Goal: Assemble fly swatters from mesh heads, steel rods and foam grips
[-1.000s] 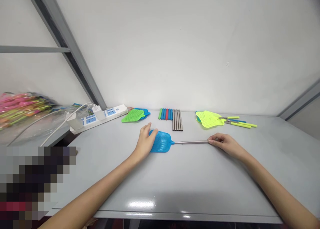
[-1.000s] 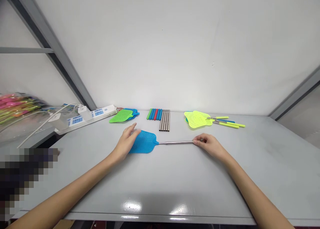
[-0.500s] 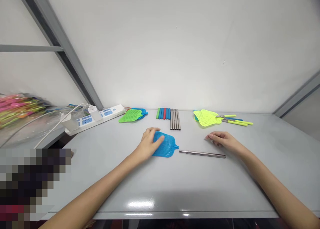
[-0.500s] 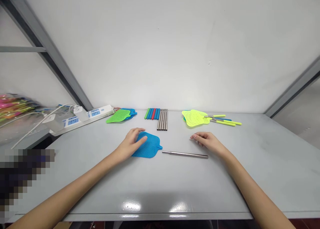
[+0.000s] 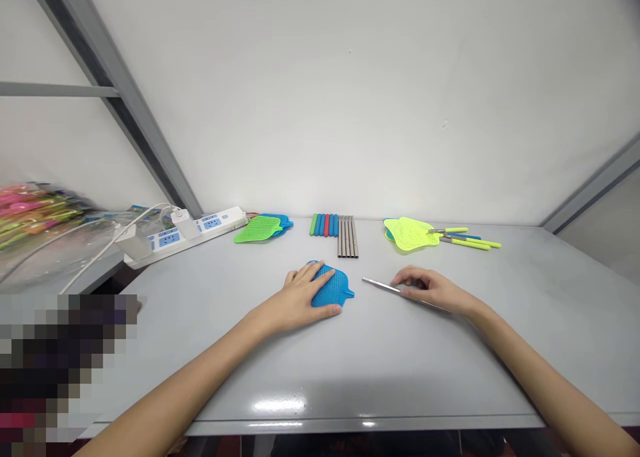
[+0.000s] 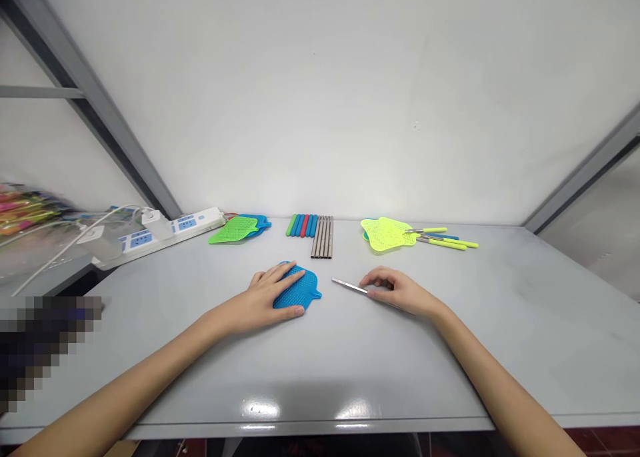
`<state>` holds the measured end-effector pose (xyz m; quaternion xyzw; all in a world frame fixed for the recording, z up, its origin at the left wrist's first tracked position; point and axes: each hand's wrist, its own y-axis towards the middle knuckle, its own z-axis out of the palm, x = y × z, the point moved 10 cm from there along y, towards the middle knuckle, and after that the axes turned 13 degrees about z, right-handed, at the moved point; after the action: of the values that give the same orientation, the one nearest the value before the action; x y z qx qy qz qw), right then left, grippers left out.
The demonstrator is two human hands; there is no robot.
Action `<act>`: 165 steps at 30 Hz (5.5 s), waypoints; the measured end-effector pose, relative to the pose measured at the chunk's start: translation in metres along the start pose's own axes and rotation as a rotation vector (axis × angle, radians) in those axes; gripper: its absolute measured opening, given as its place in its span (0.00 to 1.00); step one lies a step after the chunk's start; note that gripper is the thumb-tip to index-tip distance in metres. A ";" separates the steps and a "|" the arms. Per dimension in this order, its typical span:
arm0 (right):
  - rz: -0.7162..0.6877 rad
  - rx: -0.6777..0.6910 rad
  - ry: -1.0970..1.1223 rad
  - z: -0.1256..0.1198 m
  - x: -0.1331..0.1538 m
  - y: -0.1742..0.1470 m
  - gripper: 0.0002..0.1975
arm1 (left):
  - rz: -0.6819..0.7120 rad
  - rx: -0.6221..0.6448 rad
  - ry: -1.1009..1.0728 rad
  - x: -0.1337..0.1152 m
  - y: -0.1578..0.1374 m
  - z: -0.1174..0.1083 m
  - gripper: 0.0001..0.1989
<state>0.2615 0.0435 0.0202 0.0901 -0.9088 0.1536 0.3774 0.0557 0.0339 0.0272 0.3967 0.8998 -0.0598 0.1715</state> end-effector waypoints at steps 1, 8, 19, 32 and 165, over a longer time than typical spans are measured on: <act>0.031 -0.042 0.003 -0.005 -0.006 0.001 0.17 | -0.003 0.010 0.007 0.000 -0.001 -0.001 0.35; 0.076 -0.262 -0.040 -0.032 -0.028 0.006 0.17 | 0.001 0.033 0.060 -0.001 -0.003 -0.002 0.42; 0.072 -0.267 -0.022 -0.033 -0.025 0.004 0.15 | 0.047 -0.092 0.090 -0.008 -0.001 -0.009 0.36; 0.011 -0.198 0.060 -0.022 -0.010 0.003 0.15 | 0.050 -0.124 -0.001 -0.014 0.003 -0.012 0.30; 0.252 0.435 0.457 0.055 0.000 -0.020 0.17 | -0.202 -0.522 -1.248 0.001 0.000 0.016 0.13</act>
<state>0.2314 0.0058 -0.0124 0.0187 -0.7505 0.4057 0.5214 0.0592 0.0309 0.0123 0.1477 0.6502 -0.0740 0.7416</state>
